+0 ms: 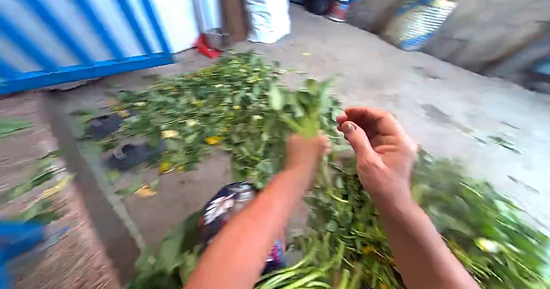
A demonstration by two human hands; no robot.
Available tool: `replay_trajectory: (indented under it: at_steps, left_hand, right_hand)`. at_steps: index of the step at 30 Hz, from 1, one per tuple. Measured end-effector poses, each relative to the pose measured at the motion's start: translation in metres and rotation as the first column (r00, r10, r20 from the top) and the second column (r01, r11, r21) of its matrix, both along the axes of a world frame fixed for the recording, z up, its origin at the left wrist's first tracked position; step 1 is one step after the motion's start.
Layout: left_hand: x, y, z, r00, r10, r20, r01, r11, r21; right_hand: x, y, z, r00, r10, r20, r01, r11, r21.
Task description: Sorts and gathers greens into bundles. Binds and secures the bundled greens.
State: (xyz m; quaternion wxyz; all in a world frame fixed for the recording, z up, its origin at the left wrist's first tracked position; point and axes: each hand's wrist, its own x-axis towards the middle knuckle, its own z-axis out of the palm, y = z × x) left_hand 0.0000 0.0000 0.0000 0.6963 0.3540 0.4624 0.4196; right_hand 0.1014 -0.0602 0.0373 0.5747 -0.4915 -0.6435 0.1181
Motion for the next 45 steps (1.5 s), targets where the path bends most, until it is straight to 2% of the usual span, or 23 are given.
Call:
replay_trajectory:
  at_steps: [1, 2, 4, 5, 7, 9, 13, 15, 17, 19, 24, 28, 31, 33, 34, 35, 37, 38, 39, 40, 42, 43, 45]
  left_hand:
    - [0.005, 0.002, 0.001, 1.0, 0.029, 0.013, -0.029, 0.999, -0.024]
    - [0.01, 0.004, 0.003, 0.998, 0.055, 0.024, -0.054, 0.998, -0.039]
    - [0.016, 0.003, 0.007, 0.996, 0.08, 0.025, -0.079, 0.995, -0.054]
    - [0.02, 0.002, 0.008, 0.996, 0.085, 0.013, -0.084, 0.995, -0.053]
    - [0.031, 0.0, 0.008, 0.996, 0.084, -0.014, -0.085, 0.994, -0.061]
    - [0.041, -0.004, 0.007, 0.996, 0.076, -0.039, -0.08, 0.993, -0.087]
    - [0.057, -0.008, -0.005, 0.994, 0.055, -0.099, -0.065, 0.993, -0.102]
    - [0.062, -0.009, -0.011, 0.99, 0.044, -0.137, -0.057, 0.994, -0.091]
    - [0.067, -0.007, -0.013, 0.985, 0.039, -0.167, -0.054, 0.995, -0.087]
    - [0.071, -0.005, -0.013, 0.983, 0.044, -0.178, -0.06, 0.994, -0.086]
    - [0.078, -0.008, -0.011, 0.987, 0.031, -0.157, -0.043, 0.996, -0.078]
    - [0.08, -0.013, -0.008, 0.988, 0.008, -0.153, -0.022, 0.996, -0.091]
    - [0.082, -0.014, -0.009, 0.991, 0.001, -0.136, -0.014, 0.995, -0.099]
    - [0.084, -0.014, -0.008, 0.993, 0.001, -0.119, -0.014, 0.995, -0.103]
    - [0.086, -0.015, -0.009, 0.994, 0.002, -0.109, -0.014, 0.995, -0.103]
    - [0.088, -0.015, -0.008, 0.995, 0.005, -0.101, -0.016, 0.994, -0.104]
    - [0.091, -0.018, -0.007, 0.995, -0.003, -0.098, -0.007, 0.994, -0.106]
    - [0.093, -0.02, -0.006, 0.995, -0.012, -0.1, 0.002, 0.994, -0.106]
    - [0.095, -0.022, -0.005, 0.994, -0.027, -0.105, 0.016, 0.994, -0.106]
    - [0.097, -0.024, -0.006, 0.993, -0.039, -0.109, 0.028, 0.994, -0.106]
    - [0.102, -0.028, -0.007, 0.991, -0.062, -0.119, 0.05, 0.994, -0.102]
    - [0.104, -0.028, -0.007, 0.99, -0.07, -0.118, 0.058, 0.993, -0.102]
    - [0.105, -0.03, -0.01, 0.99, -0.074, -0.118, 0.061, 0.992, -0.11]
  right_hand:
    - [0.045, -0.002, -0.026, 0.982, -0.175, -0.066, 0.167, 0.98, -0.107]
    - [0.088, -0.008, -0.057, 0.941, -0.33, -0.08, 0.3, 0.917, -0.264]
    - [0.162, -0.03, -0.128, 0.87, -0.492, 0.015, 0.39, 0.671, -0.63]
    - [0.187, -0.042, -0.168, 0.86, -0.505, 0.073, 0.37, 0.52, -0.77]
    - [0.209, -0.063, -0.235, 0.868, -0.472, 0.156, 0.302, 0.252, -0.92]
    - [0.201, -0.079, -0.276, 0.901, -0.371, 0.226, 0.274, 0.083, -0.958]
    - [0.161, -0.093, -0.333, 0.936, -0.24, 0.257, 0.269, 0.021, -0.963]
    - [0.145, -0.093, -0.34, 0.924, -0.248, 0.29, 0.288, -0.048, -0.957]
    - [0.142, -0.088, -0.337, 0.899, -0.302, 0.317, 0.305, -0.087, -0.948]
    - [0.148, -0.09, -0.331, 0.884, -0.346, 0.314, 0.306, -0.08, -0.949]
    - [0.16, -0.117, -0.302, 0.945, -0.062, 0.321, 0.302, -0.213, -0.929]
    - [0.159, -0.131, -0.31, 0.957, -0.022, 0.288, 0.282, -0.14, -0.949]
    - [0.148, -0.136, -0.309, 0.958, 0.113, 0.263, 0.275, -0.114, -0.955]
    - [0.144, -0.139, -0.301, 0.964, 0.119, 0.237, 0.243, -0.04, -0.969]
    - [0.144, -0.141, -0.293, 0.973, 0.041, 0.226, 0.224, 0.05, -0.973]
    - [0.145, -0.145, -0.285, 0.975, -0.114, 0.192, 0.212, 0.198, -0.957]
    - [0.145, -0.15, -0.27, 0.881, -0.466, -0.085, 0.21, 0.546, -0.811]
    - [0.146, -0.149, -0.263, 0.789, -0.555, -0.263, 0.209, 0.645, -0.735]
    - [0.149, -0.149, -0.256, 0.693, -0.607, -0.389, 0.184, 0.671, -0.718]
    - [0.153, -0.151, -0.25, 0.619, -0.649, -0.443, 0.125, 0.638, -0.76]
    - [0.163, -0.155, -0.237, 0.561, -0.703, -0.437, 0.012, 0.535, -0.845]
    - [0.164, -0.156, -0.23, 0.531, -0.709, -0.463, -0.005, 0.544, -0.839]
    - [0.166, -0.16, -0.214, 0.459, -0.647, -0.609, -0.086, 0.65, -0.755]
